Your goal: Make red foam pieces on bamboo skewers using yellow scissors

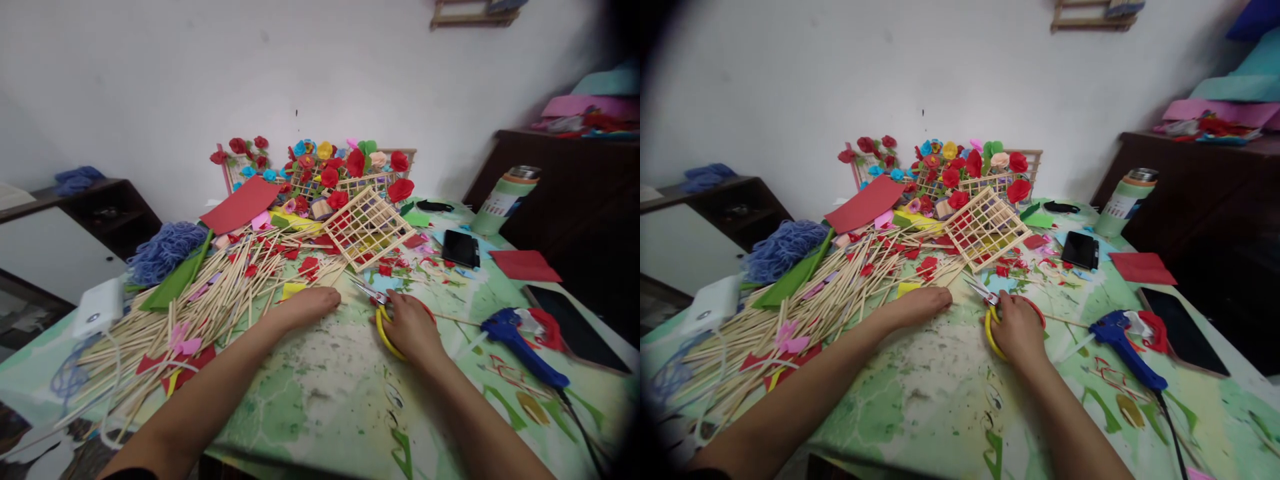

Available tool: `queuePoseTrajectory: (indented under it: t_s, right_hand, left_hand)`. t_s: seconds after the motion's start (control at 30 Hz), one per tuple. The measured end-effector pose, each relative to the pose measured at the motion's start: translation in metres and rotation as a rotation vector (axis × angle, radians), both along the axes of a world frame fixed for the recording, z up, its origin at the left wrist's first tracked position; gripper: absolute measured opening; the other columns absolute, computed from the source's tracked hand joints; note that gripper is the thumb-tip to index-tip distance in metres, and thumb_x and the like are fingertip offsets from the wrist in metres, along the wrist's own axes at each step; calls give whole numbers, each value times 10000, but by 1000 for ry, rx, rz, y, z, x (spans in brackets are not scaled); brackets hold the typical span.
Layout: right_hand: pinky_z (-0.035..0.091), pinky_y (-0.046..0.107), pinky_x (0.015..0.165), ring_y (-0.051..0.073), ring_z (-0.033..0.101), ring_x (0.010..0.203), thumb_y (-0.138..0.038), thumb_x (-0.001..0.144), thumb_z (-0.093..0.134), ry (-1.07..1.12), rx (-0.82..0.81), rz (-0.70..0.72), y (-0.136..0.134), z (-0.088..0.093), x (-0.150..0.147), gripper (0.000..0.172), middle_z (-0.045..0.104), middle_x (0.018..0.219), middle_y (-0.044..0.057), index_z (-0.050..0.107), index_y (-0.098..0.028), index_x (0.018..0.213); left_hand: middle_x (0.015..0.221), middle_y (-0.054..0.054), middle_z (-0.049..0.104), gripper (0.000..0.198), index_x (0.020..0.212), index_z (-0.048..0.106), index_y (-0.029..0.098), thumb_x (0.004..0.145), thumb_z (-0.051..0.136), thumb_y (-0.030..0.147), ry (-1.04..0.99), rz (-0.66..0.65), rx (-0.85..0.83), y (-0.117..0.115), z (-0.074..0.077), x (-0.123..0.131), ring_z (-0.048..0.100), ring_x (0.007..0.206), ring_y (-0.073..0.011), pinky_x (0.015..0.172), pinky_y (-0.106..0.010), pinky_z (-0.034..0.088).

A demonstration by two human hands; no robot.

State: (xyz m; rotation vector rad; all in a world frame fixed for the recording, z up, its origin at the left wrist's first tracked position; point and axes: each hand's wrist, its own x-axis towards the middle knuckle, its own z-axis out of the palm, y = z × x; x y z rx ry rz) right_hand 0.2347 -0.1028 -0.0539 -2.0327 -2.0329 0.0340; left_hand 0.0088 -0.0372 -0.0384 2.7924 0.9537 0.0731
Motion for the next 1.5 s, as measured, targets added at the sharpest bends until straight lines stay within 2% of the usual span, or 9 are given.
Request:
queuePoseTrajectory:
  t_s: [0.13, 0.27, 0.37, 0.57, 0.73, 0.83, 0.93, 1.33, 1.5]
  right_hand:
    - [363, 321, 815, 265, 504, 1014, -446, 758, 518, -16, 28, 0, 1, -3, 2, 581, 575, 1053, 156, 457, -112, 1229]
    - [359, 330, 830, 259, 495, 1011, -372, 772, 494, -4, 56, 11, 2, -8, 2, 518, 565, 1063, 146, 464, -124, 1226]
    - [354, 347, 847, 260, 491, 1000, -318, 766, 489, 9, 76, 25, 3, -10, 2, 473, 556, 1071, 143, 490, -128, 1200]
    - [359, 399, 866, 283, 470, 985, -234, 709, 521, 64, 167, -1, 2, 1, -1, 438, 537, 1075, 154, 543, -112, 1129]
    - [368, 361, 902, 226, 479, 1038, -320, 852, 382, 438, 226, 237, -13, 4, -23, 356, 551, 1102, 116, 506, -145, 1137]
    - [414, 307, 829, 186, 543, 950, -342, 896, 303, 652, 117, 336, -25, 0, -41, 346, 597, 1027, 90, 511, -167, 1111]
    - [422, 278, 739, 175, 563, 823, -304, 897, 311, 660, 17, 403, -30, -3, -53, 304, 625, 868, 68, 579, -168, 942]
    - [392, 255, 691, 156, 528, 740, -206, 811, 459, 642, 50, 473, -22, -8, -50, 206, 589, 735, 35, 574, -169, 645]
    - [397, 263, 702, 164, 524, 746, -145, 747, 489, 648, 61, 410, -22, -11, -51, 78, 581, 768, 40, 562, -159, 725]
  left_hand:
    - [763, -33, 552, 153, 850, 532, 187, 817, 385, 162, -221, 117, 21, -3, 10, 1, 484, 685, -152, 616, -253, 347]
    - [768, -47, 540, 201, 921, 538, 169, 847, 351, 163, -637, 137, 113, -4, 21, -2, 479, 755, -160, 717, -282, 364]
    - [728, -37, 520, 193, 803, 541, 173, 867, 365, 217, -940, 143, 81, -5, 25, -4, 475, 745, -151, 740, -289, 361]
    - [579, 54, 383, 122, 819, 477, 200, 841, 475, 320, -1712, 201, -562, -20, 32, 12, 459, 572, -86, 679, -249, 413]
    - [600, 56, 337, 106, 791, 462, 172, 875, 422, 221, -2045, 312, -1155, -28, 23, 33, 385, 514, -34, 642, -177, 429]
    - [597, 53, 324, 155, 758, 453, 166, 889, 390, 221, -2064, 452, -1251, -25, 11, 38, 355, 492, -32, 627, -162, 428]
    - [602, 56, 317, 144, 765, 451, 172, 881, 412, 248, -1997, 492, -1208, -24, 5, 40, 348, 496, -33, 644, -174, 432]
    - [617, 36, 405, 213, 720, 470, 157, 827, 497, 339, -1565, 122, -1003, -60, 19, 50, 445, 598, -75, 686, -252, 407]
    - [592, 18, 460, 283, 708, 487, 147, 820, 474, 405, -1327, 159, -925, -63, 9, 52, 475, 584, -98, 590, -235, 384]
